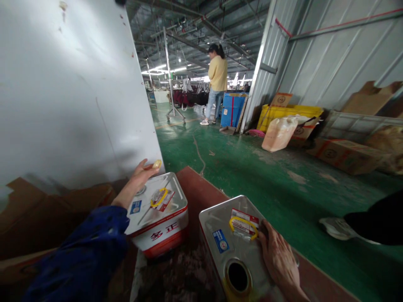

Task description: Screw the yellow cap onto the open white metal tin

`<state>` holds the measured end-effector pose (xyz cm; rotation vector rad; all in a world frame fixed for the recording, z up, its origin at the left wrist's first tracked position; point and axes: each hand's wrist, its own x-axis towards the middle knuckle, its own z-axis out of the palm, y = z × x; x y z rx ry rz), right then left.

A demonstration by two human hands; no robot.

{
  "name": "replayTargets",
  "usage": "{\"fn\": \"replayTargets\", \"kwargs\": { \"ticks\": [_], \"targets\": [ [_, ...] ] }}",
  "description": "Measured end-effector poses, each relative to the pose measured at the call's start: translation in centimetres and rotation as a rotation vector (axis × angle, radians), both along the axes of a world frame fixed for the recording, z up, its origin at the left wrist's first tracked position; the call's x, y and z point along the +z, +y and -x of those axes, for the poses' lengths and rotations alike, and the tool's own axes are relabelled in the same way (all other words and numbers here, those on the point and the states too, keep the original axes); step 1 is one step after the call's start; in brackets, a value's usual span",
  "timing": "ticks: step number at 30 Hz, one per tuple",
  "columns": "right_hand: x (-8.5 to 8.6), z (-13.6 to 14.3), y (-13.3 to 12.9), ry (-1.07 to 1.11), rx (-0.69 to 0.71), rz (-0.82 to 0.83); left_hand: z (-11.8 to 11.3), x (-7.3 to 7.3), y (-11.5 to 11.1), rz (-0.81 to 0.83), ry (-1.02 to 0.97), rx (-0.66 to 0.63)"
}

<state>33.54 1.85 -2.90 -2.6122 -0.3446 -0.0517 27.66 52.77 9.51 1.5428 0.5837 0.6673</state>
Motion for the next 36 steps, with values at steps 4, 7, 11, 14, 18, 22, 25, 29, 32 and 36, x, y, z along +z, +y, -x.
{"fn": "replayTargets", "kwargs": {
  "ticks": [4, 7, 11, 14, 18, 22, 25, 29, 32, 36],
  "targets": [
    [0.1, 0.0, -0.1, -0.020, 0.006, 0.014, 1.7, 1.7, -5.0, 0.307, -0.299, -0.275],
    [0.2, 0.1, -0.1, -0.031, 0.002, 0.026, 3.1, 2.0, -9.0, 0.350, -0.330, -0.399],
    [0.7, 0.4, 0.0, -0.038, -0.004, 0.056, 3.7, 0.8, -12.5, 0.413, -0.327, -0.384],
    [0.9, 0.6, 0.1, -0.072, 0.009, 0.066, 3.8, -0.9, -13.9, 0.448, -0.355, -0.328],
    [0.8, 0.6, 0.1, -0.091, -0.007, 0.072, 4.5, -3.4, -15.6, 0.504, -0.310, -0.303],
    [0.5, 0.5, 0.0, -0.096, -0.001, 0.099, 5.5, -5.4, -17.9, 0.561, -0.335, -0.286],
    [0.3, 0.5, 0.0, -0.100, 0.007, 0.106, 6.5, -6.4, -20.3, 0.573, -0.304, -0.289],
    [0.4, 0.4, 0.2, -0.103, 0.005, 0.111, 7.8, -7.1, -23.1, 0.622, -0.271, -0.293],
    [0.5, 0.5, 0.3, -0.101, 0.005, 0.108, 8.3, -7.8, -23.7, 0.566, -0.222, -0.275],
    [0.5, 0.4, 0.2, -0.092, 0.014, 0.107, 8.7, -8.5, -23.2, 0.164, -0.043, -0.286]
  ]
}}
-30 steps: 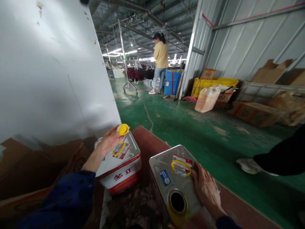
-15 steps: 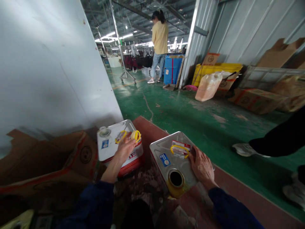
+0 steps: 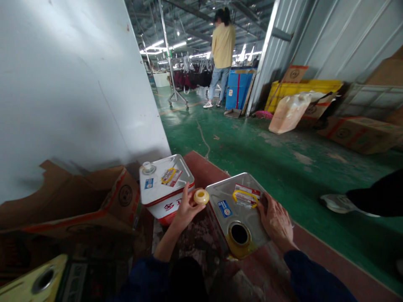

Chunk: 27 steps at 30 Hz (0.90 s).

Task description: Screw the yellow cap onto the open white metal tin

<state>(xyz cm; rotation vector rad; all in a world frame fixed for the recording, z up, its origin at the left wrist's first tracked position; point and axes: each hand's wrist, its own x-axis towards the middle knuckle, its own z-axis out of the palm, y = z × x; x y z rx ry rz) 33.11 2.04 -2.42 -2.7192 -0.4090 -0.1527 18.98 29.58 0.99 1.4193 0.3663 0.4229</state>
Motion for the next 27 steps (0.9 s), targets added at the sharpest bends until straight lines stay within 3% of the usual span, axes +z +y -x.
{"fn": "replayTargets", "kwargs": {
  "ticks": [4, 7, 12, 15, 19, 22, 25, 27],
  "targets": [
    [0.0, 0.0, -0.2, -0.011, -0.010, -0.017, 1.1, 0.7, -0.6, -0.686, 0.032, -0.218],
    [0.2, 0.2, -0.4, -0.025, 0.009, -0.050, 1.6, 2.0, -2.2, -0.933, 0.064, -0.386],
    [0.5, 0.4, -0.7, -0.025, 0.022, -0.100, 0.7, 3.4, -4.6, -1.090, 0.070, -0.656],
    [0.6, 0.5, -0.8, -0.026, 0.018, -0.110, 0.1, 3.1, -5.3, -1.049, 0.019, -0.766],
    [0.6, 0.7, -0.9, -0.028, 0.018, -0.113, -0.5, 2.5, -5.5, -0.987, 0.028, -0.776],
    [0.6, 0.7, -1.0, -0.032, 0.022, -0.112, -0.8, 2.7, -6.5, -1.146, -0.001, -0.746],
    [0.6, 0.6, -1.0, -0.038, 0.022, -0.116, -1.3, 3.3, -8.2, -1.322, -0.021, -0.789],
    [0.5, 0.6, -1.0, -0.045, 0.024, -0.121, -1.7, 3.5, -8.9, -1.342, -0.046, -0.845]
  ]
}}
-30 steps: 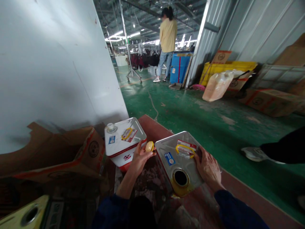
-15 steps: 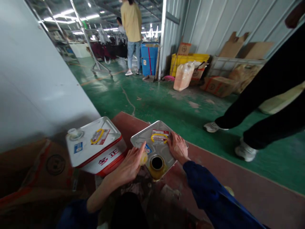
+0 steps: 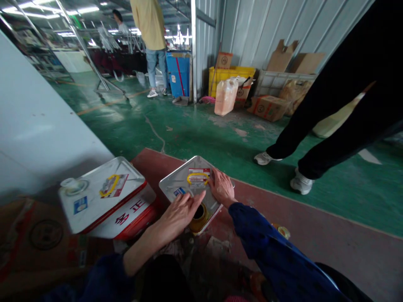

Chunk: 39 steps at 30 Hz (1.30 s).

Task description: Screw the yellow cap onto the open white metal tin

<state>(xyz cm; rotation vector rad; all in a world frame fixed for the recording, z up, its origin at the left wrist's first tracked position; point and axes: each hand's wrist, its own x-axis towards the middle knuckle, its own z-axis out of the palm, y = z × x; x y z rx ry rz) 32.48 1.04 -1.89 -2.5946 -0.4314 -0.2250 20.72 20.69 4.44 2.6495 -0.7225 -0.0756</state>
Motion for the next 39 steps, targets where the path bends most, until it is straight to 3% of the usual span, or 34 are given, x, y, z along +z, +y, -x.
{"fn": "replayTargets", "kwargs": {
  "ticks": [4, 9, 13, 24, 29, 34, 39],
  "targets": [
    [0.0, 0.1, -0.1, 0.012, 0.005, -0.008, -1.0, -0.1, 0.6, 0.190, 0.120, -0.115],
    [0.1, 0.1, -0.4, 0.004, 0.000, -0.016, -1.8, -0.4, 1.7, 0.418, 0.241, 0.035],
    [0.2, 0.0, -0.4, 0.017, -0.007, -0.014, -2.1, -1.4, 1.7, 0.517, 0.334, 0.056],
    [0.9, 0.1, -0.6, 0.049, -0.013, -0.023, -1.7, -1.4, 0.4, 0.351, 0.171, 0.057],
    [0.6, 0.1, -0.6, 0.030, -0.013, -0.022, -1.7, -2.5, -0.2, 0.314, 0.099, 0.023],
    [0.1, -0.1, -0.8, 0.015, -0.013, -0.028, -1.1, -3.1, -0.9, 0.287, 0.109, 0.089],
    [0.0, -0.2, -0.9, 0.011, -0.017, -0.044, 0.1, -5.5, -1.0, 0.375, 0.061, 0.157]
  ]
}}
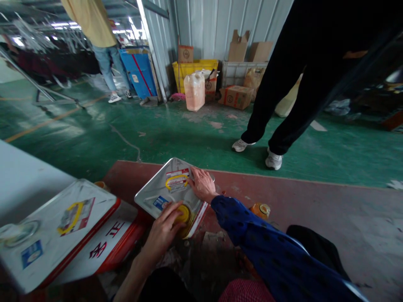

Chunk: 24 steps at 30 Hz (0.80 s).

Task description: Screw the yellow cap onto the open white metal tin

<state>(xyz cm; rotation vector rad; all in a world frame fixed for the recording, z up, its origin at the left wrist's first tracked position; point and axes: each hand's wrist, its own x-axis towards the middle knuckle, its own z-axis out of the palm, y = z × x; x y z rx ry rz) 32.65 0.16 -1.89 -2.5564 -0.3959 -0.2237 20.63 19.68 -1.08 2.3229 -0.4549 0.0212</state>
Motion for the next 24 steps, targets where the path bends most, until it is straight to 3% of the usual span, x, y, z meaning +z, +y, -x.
{"fn": "replayTargets", "kwargs": {
  "ticks": [3, 6, 15, 24],
  "targets": [
    [0.0, 0.0, -0.1, -0.005, 0.002, -0.003, 0.8, -1.6, 0.5, -0.043, -0.174, -0.047],
    [-0.1, 0.0, -0.2, -0.021, 0.010, -0.010, 1.6, -2.0, 1.0, -0.222, -0.308, -0.123],
    [-0.2, -0.1, -0.2, -0.013, 0.019, -0.012, 3.1, -0.5, 1.9, -0.485, -0.401, -0.210],
    [0.1, 0.0, 0.2, -0.003, 0.019, 0.013, 1.8, 2.4, 1.8, -0.609, -0.424, -0.286]
  ]
}}
